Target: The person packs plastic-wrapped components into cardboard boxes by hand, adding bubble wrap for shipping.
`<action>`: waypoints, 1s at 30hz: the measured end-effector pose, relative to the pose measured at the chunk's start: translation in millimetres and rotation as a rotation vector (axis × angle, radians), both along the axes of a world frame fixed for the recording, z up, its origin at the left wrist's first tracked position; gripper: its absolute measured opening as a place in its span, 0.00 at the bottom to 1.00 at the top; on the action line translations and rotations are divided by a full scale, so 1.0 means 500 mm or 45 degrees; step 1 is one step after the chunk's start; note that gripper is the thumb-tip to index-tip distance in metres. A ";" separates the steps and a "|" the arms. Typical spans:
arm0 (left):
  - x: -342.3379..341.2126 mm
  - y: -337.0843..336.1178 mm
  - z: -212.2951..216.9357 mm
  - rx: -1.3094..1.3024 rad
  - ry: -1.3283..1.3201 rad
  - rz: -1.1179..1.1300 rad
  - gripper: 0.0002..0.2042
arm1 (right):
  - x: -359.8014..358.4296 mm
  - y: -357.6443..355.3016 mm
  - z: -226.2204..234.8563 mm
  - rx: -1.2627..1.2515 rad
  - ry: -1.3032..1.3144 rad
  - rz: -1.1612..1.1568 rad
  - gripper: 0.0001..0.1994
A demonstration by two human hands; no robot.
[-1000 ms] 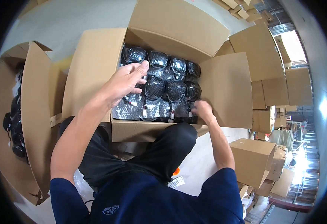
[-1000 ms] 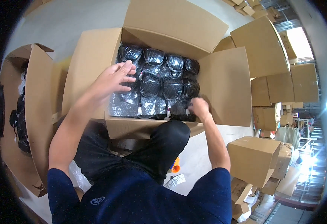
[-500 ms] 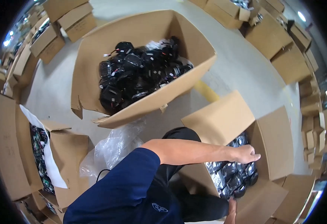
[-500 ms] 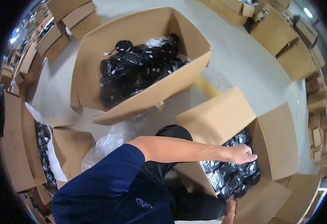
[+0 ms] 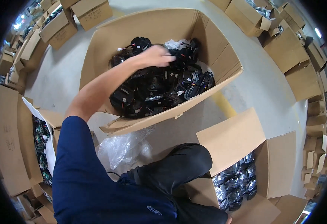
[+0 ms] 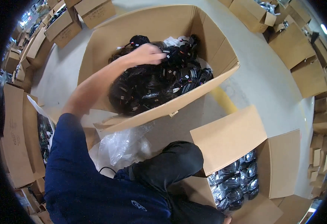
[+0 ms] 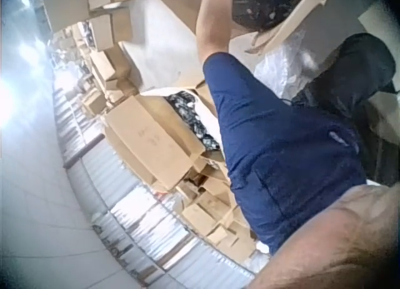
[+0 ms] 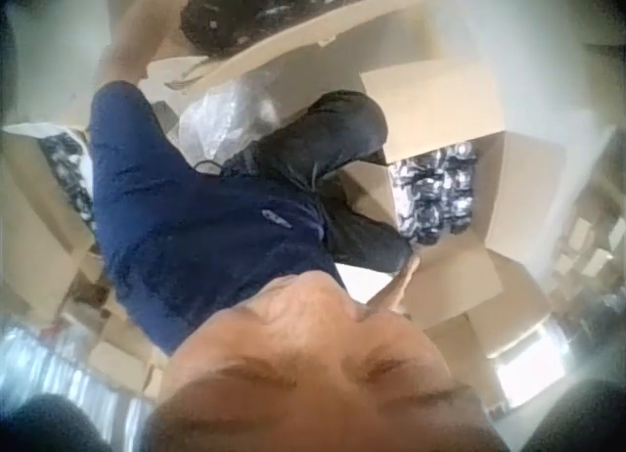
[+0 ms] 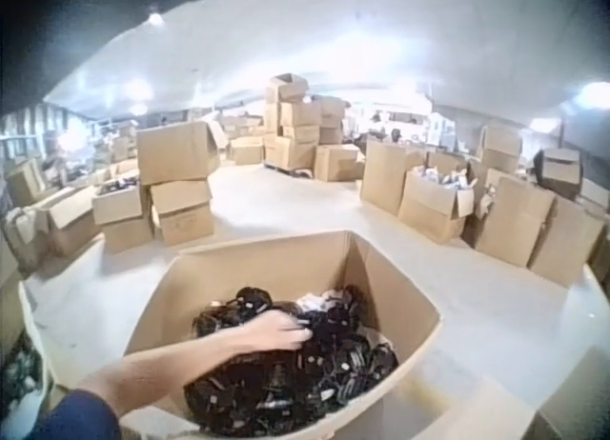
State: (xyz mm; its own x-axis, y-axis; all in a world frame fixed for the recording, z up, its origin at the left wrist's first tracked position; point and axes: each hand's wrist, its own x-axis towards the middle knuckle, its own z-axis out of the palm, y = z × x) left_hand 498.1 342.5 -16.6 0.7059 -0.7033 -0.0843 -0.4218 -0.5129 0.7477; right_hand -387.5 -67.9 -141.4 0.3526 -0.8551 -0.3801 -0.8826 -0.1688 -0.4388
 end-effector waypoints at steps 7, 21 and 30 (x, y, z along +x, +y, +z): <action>0.090 0.408 -0.334 1.084 0.042 0.015 0.29 | -0.154 -0.020 -0.044 0.146 -0.248 -0.310 0.12; 0.064 0.411 -0.457 1.236 -0.925 -0.172 0.14 | -0.118 0.005 -0.038 0.046 -0.069 -0.079 0.08; 0.059 0.372 -0.489 1.419 -0.742 -0.207 0.15 | -0.113 0.001 -0.030 -0.107 0.087 -0.100 0.12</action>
State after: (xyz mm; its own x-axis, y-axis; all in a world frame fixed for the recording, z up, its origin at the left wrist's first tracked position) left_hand 527.5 528.3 -261.2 0.7503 -0.5329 -0.3913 -0.6586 -0.6542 -0.3719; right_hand -444.2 -67.3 -156.3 0.2590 -0.9090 -0.3266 -0.9219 -0.1318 -0.3642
